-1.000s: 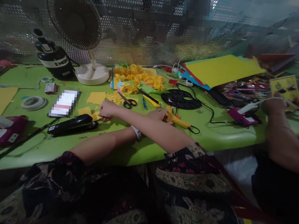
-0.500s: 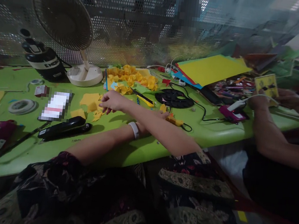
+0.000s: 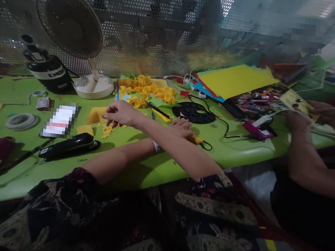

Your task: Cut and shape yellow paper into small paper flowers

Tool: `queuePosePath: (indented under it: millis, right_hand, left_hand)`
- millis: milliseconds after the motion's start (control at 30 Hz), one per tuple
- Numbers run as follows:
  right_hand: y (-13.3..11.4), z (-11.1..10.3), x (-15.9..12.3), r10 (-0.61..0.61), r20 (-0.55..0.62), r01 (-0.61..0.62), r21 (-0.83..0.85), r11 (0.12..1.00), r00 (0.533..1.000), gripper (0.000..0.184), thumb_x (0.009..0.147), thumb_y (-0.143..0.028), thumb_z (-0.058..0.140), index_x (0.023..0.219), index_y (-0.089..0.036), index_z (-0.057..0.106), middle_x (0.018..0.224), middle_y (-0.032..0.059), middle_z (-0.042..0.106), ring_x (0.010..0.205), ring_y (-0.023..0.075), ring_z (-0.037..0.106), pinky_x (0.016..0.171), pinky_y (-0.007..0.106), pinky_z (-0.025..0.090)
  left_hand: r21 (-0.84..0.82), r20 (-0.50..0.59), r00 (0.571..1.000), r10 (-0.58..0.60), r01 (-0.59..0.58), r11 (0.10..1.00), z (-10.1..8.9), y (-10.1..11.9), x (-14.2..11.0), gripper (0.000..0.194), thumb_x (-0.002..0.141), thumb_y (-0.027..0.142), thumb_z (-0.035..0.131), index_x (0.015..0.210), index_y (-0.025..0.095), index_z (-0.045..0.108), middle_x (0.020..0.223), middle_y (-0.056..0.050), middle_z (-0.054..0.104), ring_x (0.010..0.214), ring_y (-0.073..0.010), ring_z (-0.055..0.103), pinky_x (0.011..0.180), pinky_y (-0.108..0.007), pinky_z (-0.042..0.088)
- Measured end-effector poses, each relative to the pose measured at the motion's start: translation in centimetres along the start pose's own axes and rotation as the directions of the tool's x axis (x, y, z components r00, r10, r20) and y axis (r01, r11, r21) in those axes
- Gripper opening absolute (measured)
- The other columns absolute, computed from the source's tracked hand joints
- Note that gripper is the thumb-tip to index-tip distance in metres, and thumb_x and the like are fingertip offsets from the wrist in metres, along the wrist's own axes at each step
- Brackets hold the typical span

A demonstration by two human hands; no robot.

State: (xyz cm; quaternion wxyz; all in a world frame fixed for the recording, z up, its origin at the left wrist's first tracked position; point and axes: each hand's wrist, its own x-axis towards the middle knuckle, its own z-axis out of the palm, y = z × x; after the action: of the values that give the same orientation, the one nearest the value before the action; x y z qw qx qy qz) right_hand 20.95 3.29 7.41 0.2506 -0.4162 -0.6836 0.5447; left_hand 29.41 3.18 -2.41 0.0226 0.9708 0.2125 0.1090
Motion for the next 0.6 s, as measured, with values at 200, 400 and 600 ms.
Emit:
queuePosePath:
  millis: [200,400,600]
  right_hand:
    - [-0.8,0.3,-0.3,-0.078,0.021,0.078,0.002,0.997,0.997,0.017,0.09,-0.011,0.065,0.076,-0.014,0.056,0.06,-0.0033,0.066,0.046,0.0053,0.06,0.042,0.013,0.042]
    - [-0.9,0.6,-0.4,-0.082,0.032,0.082,0.014,0.997,0.996,0.016,0.09,-0.011,0.065,0.077,-0.013,0.056,0.06,-0.0028,0.067,0.046,0.0045,0.059,0.043,0.012,0.041]
    - [-0.7,0.3,-0.4,-0.102,0.031,0.101,0.034,0.994,0.994,0.017,0.091,-0.012,0.063,0.077,-0.014,0.054,0.061,-0.0035,0.067,0.044,0.0046,0.059,0.042,0.013,0.042]
  left_hand:
    - [0.011,0.055,0.995,0.082,-0.082,0.997,0.7,0.1,1.3,0.038,0.099,0.027,0.045,0.135,0.025,0.056,0.152,-0.007,0.048,0.147,-0.025,0.032,0.121,-0.052,0.019]
    - [0.042,0.028,0.983,0.18,-0.181,0.983,0.0,0.0,1.9,0.034,0.096,0.015,0.043,0.124,0.019,0.064,0.133,-0.011,0.065,0.147,-0.0219,0.036,0.125,-0.05,0.011]
    - [0.118,0.007,0.967,0.257,-0.256,0.96,-0.7,-1.7,3.3,0.038,0.092,0.008,0.04,0.118,0.016,0.066,0.128,-0.011,0.067,0.146,-0.0199,0.037,0.126,-0.046,0.01]
